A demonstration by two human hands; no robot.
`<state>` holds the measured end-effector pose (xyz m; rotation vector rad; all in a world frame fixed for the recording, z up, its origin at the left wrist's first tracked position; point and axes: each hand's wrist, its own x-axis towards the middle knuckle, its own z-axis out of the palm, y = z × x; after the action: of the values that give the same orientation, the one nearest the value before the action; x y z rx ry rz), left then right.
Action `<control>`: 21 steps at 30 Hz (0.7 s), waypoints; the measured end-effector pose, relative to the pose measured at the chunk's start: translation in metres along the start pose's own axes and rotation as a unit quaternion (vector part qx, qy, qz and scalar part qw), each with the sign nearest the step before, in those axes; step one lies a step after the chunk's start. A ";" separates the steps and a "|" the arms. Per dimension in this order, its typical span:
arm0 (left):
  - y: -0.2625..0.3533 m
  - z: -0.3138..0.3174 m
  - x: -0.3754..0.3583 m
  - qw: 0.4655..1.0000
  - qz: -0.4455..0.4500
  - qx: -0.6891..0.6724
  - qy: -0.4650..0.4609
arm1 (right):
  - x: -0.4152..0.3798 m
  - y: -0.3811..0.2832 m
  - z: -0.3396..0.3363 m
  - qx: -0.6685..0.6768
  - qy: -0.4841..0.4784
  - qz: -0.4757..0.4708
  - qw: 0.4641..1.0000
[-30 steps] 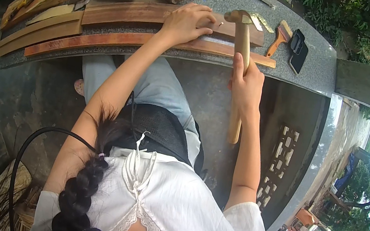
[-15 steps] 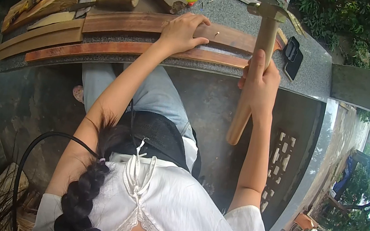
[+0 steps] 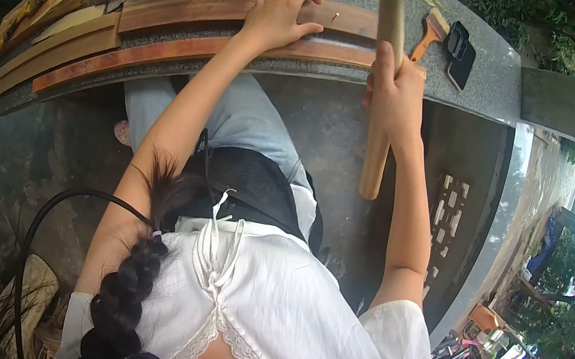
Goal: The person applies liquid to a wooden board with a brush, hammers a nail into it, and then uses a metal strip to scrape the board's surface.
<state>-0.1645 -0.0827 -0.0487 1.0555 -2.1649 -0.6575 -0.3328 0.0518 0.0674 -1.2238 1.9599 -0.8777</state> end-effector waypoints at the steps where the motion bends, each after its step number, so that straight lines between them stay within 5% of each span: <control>1: 0.000 0.000 0.000 1.000 0.001 0.010 0.002 | 0.001 0.003 0.002 -0.082 -0.066 0.076 0.992; 12: -0.003 0.003 0.001 0.999 -0.017 0.033 0.001 | 0.006 -0.007 -0.013 0.063 0.089 -0.074 0.991; 16: 0.001 0.000 0.001 0.999 -0.029 0.044 -0.009 | 0.008 0.005 -0.009 -0.067 -0.082 0.059 0.993; 21: -0.002 0.001 0.001 0.999 -0.028 0.037 -0.006 | 0.015 -0.059 -0.057 -0.100 0.008 -0.007 0.995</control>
<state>-0.1652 -0.0844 -0.0501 1.1562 -2.1923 -0.6150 -0.3553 0.0294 0.1445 -1.3474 2.0934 -0.7130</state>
